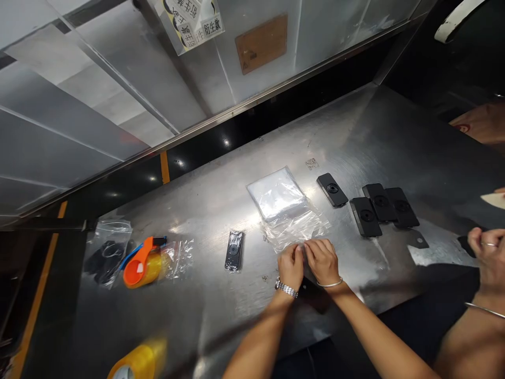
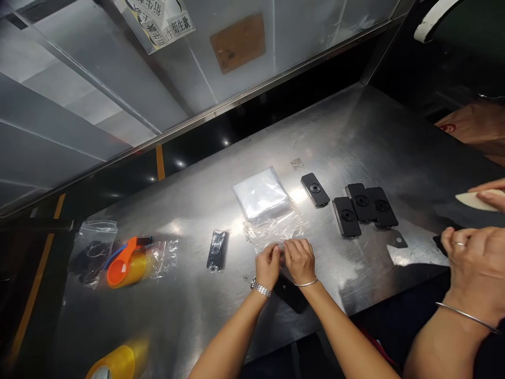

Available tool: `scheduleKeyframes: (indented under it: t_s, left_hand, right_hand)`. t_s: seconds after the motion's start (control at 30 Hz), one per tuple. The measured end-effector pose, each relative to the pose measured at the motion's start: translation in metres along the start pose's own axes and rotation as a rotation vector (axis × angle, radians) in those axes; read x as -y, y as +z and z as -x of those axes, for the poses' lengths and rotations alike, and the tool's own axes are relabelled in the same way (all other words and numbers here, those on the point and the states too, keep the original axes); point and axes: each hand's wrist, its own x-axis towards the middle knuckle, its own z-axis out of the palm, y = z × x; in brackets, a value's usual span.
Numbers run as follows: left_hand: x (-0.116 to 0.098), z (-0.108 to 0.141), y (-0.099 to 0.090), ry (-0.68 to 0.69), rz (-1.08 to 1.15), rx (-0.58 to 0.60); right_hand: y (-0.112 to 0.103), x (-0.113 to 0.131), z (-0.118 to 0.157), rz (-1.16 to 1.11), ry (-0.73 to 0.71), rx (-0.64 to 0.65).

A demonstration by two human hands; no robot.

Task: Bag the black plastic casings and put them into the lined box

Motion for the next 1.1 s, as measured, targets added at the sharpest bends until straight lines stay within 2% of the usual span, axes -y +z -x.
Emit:
scheduleKeyframes:
  t_s: [0.17,0.33,0.4,0.47,0.57,0.73,0.87,0.93,0.97,1.07,1.1]
  left_hand:
    - [0.003,-0.009,0.018,-0.269,0.258,-0.049]
    - [-0.002,0.003,0.011,-0.373,0.397,-0.049]
    - [-0.006,0.013,0.004,-0.37,0.407,0.006]
    - [-0.011,0.023,-0.003,-0.347,0.396,0.092]
    - [-0.018,0.036,-0.013,-0.307,0.359,0.259]
    - [-0.023,0.043,-0.028,-0.282,0.285,0.491]
    - [-0.023,0.042,-0.041,-0.234,0.205,0.558]
    - [-0.024,0.045,-0.046,-0.189,0.165,0.516]
    - [-0.025,0.047,-0.047,-0.15,0.13,0.433]
    - [-0.03,0.059,-0.047,-0.041,-0.004,0.037]
    - [-0.031,0.064,-0.046,-0.026,-0.028,-0.051]
  right_hand:
    - [-0.008,0.02,0.029,-0.12,-0.003,0.004]
    - [-0.027,0.038,0.062,-0.251,-0.009,0.048]
    - [-0.038,0.038,0.067,-0.277,0.038,0.026]
    - [-0.05,0.035,0.063,-0.336,0.193,0.018]
    - [-0.064,0.026,0.044,-0.496,0.416,0.156]
    - [-0.074,0.021,0.025,-0.722,0.403,0.481]
    - [-0.074,0.023,0.032,-0.792,0.405,0.555]
    - [-0.073,0.024,0.037,-0.768,0.418,0.534]
    - [-0.073,0.025,0.038,-0.749,0.421,0.518]
    - [-0.076,0.03,0.041,-0.673,0.405,0.459]
    - [-0.078,0.032,0.041,-0.639,0.39,0.436]
